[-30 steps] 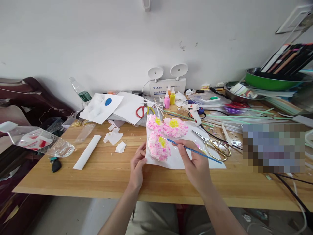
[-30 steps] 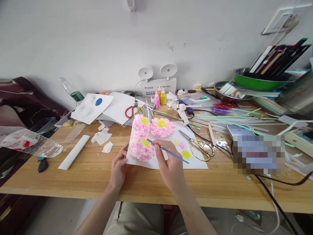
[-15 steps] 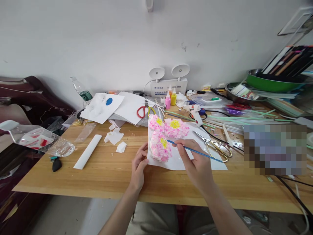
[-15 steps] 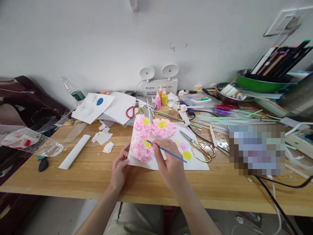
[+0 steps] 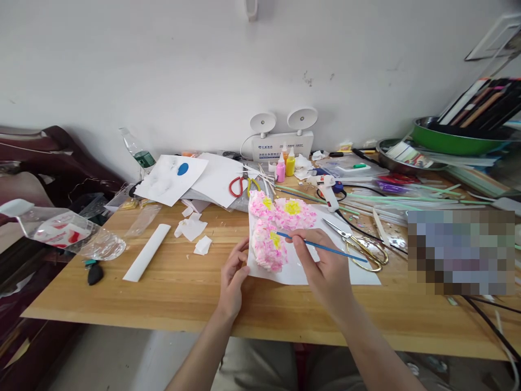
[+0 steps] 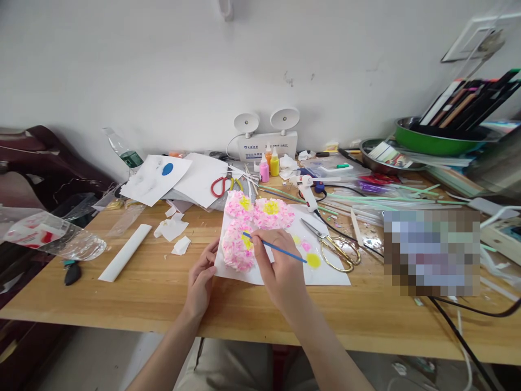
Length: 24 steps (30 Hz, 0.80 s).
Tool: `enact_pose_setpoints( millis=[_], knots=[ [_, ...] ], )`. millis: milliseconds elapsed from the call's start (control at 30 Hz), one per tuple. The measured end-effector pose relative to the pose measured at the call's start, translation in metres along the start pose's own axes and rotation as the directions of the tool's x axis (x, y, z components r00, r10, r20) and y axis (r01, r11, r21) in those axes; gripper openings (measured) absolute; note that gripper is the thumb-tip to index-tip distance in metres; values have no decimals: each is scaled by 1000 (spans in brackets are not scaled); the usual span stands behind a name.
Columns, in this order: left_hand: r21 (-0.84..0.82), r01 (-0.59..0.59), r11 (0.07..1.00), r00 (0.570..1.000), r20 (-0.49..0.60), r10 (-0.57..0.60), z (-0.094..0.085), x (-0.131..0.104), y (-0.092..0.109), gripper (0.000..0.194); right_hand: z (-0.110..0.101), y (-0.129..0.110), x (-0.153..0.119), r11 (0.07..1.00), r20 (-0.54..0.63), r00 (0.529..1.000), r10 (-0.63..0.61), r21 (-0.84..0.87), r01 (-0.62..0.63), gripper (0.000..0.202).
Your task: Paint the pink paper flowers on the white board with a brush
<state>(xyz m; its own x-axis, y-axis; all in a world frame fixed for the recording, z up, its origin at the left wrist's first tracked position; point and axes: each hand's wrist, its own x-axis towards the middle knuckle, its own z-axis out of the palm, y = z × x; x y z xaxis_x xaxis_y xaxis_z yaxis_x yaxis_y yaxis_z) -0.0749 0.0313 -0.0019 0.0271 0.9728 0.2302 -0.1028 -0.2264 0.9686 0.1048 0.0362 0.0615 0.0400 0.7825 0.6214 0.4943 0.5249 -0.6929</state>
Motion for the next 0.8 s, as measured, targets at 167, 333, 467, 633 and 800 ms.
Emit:
enact_pose_setpoints(
  millis=[167,333,467,633,800],
  knots=[
    [6,9,1000,1000,-7,-9,1,0,2,11,0,0,0,1000,36,999,-19,10,19,14],
    [27,19,999,1000,-16,-19,1,0,1,13,-1,0,0,999,23,1000,-20,32,19,14],
    [18,18,1000,1000,-24,-17,1,0,1,12,-1,1,0,999,15,999,-34,25,34,14],
    [7,11,1000,1000,4,-12,0,0,1,13,-4,1,-4,999,15,1000,-25,23,25,12],
    [-11,9,1000,1000,2,-9,-1,0,0,11,-5,2,-6,1000,-12,1000,4,25,-4,13]
  ],
)
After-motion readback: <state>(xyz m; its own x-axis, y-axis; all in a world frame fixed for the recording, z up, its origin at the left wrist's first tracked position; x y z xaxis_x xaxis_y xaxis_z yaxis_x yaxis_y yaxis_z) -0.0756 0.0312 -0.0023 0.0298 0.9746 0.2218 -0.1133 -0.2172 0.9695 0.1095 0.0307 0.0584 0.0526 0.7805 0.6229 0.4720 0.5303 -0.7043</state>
